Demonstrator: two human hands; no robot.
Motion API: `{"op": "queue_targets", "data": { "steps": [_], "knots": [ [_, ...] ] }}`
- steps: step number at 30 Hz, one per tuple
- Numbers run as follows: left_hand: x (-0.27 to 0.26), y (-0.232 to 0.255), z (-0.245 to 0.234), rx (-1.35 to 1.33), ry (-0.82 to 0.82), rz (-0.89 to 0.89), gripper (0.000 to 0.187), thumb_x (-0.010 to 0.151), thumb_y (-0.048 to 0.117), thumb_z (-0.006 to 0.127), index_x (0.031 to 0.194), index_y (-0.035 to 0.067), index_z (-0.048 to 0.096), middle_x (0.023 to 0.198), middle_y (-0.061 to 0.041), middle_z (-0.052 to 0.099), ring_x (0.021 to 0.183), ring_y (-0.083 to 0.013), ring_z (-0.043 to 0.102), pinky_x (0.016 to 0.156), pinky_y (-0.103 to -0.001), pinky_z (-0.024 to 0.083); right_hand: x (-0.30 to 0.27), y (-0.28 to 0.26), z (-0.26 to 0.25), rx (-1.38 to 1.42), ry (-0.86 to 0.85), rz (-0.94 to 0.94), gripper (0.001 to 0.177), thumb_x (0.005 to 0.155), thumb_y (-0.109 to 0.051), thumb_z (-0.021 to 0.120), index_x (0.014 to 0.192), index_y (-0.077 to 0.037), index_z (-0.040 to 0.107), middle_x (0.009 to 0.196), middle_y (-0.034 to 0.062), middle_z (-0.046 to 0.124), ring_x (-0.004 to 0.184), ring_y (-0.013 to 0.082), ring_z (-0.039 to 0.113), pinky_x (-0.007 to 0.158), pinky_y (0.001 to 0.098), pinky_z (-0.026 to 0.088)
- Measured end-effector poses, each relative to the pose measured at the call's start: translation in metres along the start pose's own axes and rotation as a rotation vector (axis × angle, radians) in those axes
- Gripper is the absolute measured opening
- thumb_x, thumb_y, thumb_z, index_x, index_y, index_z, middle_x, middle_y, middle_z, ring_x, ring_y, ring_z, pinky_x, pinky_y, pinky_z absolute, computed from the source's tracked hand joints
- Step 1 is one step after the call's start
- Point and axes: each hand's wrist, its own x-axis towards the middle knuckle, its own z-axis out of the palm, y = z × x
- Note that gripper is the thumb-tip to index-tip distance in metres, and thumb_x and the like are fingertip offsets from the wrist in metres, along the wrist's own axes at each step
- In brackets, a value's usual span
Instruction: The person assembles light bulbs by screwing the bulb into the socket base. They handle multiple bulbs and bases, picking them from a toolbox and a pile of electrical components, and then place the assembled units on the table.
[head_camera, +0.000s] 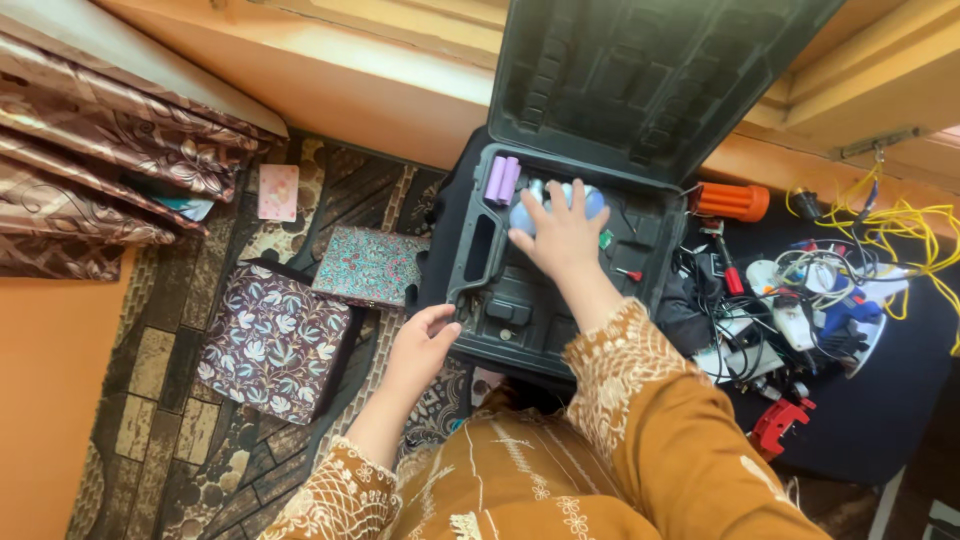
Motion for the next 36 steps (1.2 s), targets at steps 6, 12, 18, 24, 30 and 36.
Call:
{"op": "queue_targets", "data": {
  "steps": [6,12,18,24,30,36],
  "knots": [
    [0.002,-0.009,0.001,-0.026,-0.008,-0.059,0.045,0.088,0.017,0.071,0.13,0.001,0.065,0.12,-0.014,0.074,0.113,-0.0203,0.069,0.097,-0.032,0.053,-0.036,0.006,-0.003,-0.02,-0.043,-0.11,0.065,0.069,-0.036,0.083,0.129,-0.027,0.061,0.141,0.0104,0.052,0.135,0.0426,0.039,0.077,0.0548,0.054],
    [0.004,-0.005,0.021,-0.064,-0.054,-0.027,0.045,0.089,0.017,0.071,0.13,0.0,0.064,0.121,-0.013,0.073,0.114,-0.0181,0.068,0.097,-0.031,0.053,-0.07,0.025,0.009,0.046,0.077,-0.188,0.066,0.064,-0.02,0.082,0.127,-0.024,0.063,0.131,0.0116,0.057,0.12,0.0329,0.054,0.076,0.0475,0.056],
    [-0.005,0.002,0.039,-0.047,-0.061,-0.07,0.044,0.089,0.017,0.07,0.13,0.002,0.064,0.118,-0.013,0.074,0.11,-0.0181,0.069,0.094,-0.031,0.054,-0.083,0.038,0.005,0.231,0.055,-0.179,0.063,0.068,-0.015,0.077,0.13,-0.02,0.064,0.133,0.013,0.057,0.118,0.0343,0.058,0.081,0.043,0.057],
    [-0.011,0.0,0.051,-0.053,-0.058,-0.074,0.044,0.089,0.017,0.071,0.13,0.001,0.065,0.116,-0.013,0.073,0.107,-0.0192,0.068,0.09,-0.033,0.054,-0.082,0.053,0.008,0.769,-0.017,-0.079,0.057,0.081,-0.017,0.073,0.136,-0.009,0.059,0.132,0.0155,0.062,0.122,0.0368,0.061,0.103,0.0442,0.05],
    [-0.012,-0.005,0.079,-0.118,-0.093,-0.026,0.045,0.088,0.016,0.072,0.13,0.0,0.065,0.12,-0.012,0.072,0.108,-0.0186,0.068,0.091,-0.032,0.054,-0.139,0.04,0.009,0.769,0.041,0.176,0.056,0.076,-0.021,0.075,0.129,-0.01,0.06,0.125,0.0155,0.064,0.113,0.035,0.065,0.096,0.0425,0.053],
    [-0.013,-0.002,0.109,-0.079,-0.114,0.057,0.045,0.088,0.016,0.073,0.129,0.0,0.064,0.12,-0.011,0.072,0.106,-0.0176,0.07,0.089,-0.03,0.055,-0.169,0.047,0.011,0.584,0.128,0.0,0.054,0.077,-0.019,0.077,0.127,-0.008,0.059,0.128,0.0155,0.065,0.12,0.0372,0.061,0.099,0.0446,0.052]
  ]
}}
